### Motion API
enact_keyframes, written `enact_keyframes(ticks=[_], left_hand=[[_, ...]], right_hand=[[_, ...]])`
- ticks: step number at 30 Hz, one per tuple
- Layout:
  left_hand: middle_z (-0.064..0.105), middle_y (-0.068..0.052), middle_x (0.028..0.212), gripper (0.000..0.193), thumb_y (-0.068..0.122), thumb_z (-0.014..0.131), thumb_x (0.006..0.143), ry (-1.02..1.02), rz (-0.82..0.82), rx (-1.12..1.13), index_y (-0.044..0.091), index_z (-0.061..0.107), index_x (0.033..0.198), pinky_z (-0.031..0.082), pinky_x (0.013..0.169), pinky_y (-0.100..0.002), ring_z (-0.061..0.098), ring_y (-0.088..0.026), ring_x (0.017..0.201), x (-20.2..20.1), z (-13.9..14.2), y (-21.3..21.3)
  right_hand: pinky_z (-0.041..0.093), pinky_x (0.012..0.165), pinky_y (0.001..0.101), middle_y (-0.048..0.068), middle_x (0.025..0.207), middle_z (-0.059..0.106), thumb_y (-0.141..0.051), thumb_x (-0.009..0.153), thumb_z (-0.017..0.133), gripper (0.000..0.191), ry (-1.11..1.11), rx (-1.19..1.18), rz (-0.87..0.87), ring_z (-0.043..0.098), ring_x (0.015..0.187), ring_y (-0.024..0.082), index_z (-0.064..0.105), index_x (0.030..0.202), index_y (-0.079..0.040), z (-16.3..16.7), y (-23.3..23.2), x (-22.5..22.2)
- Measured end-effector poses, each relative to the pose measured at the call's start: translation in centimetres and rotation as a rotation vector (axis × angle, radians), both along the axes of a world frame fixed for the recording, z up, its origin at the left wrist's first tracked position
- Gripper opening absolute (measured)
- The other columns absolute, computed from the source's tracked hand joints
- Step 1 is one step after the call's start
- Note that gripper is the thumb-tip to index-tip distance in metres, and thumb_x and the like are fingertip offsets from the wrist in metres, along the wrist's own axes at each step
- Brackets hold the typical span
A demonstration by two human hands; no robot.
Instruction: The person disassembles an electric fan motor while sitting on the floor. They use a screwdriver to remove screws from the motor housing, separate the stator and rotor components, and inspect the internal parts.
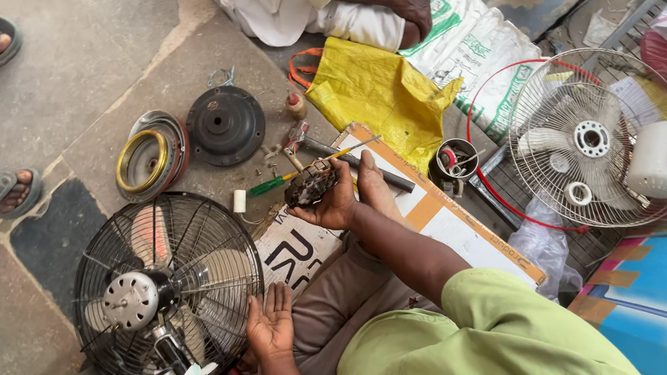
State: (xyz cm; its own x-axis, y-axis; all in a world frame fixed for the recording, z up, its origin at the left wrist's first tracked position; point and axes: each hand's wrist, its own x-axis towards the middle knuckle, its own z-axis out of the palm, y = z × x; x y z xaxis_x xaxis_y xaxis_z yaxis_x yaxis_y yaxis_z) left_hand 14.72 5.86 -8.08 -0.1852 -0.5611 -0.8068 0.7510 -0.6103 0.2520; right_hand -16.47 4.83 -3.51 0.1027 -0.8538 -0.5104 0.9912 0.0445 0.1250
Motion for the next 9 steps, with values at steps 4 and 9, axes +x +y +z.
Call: enact_keyframes(ticks=[4, 9], left_hand=[[0.028, -0.03, 0.163, 0.092, 0.018, 0.072, 0.091, 0.022, -0.019, -0.032, 0.002, 0.015, 0.161, 0.035, 0.117, -0.064, 0.036, -0.045, 0.147, 0.1, -0.22, -0.04], [0.028, -0.029, 0.164, 0.09, 0.017, 0.071, 0.092, 0.027, -0.026, -0.042, 0.002, 0.016, 0.162, 0.035, 0.117, -0.064, 0.036, -0.044, 0.148, 0.21, -0.55, -0.14]], right_hand=[[0.059, 0.086, 0.0549, 0.021, 0.13, 0.061, -0.087, 0.067, 0.056, 0.099, -0.012, 0.043, 0.003, 0.059, 0.116, 0.05, 0.062, 0.131, -0.012, 0.09, -0.16, 0.02], [0.057, 0.09, 0.0572, 0.025, 0.129, 0.059, -0.092, 0.068, 0.054, 0.107, 0.002, 0.039, 0.008, 0.059, 0.116, 0.052, 0.06, 0.134, -0.008, 0.04, -0.16, 0.27]])
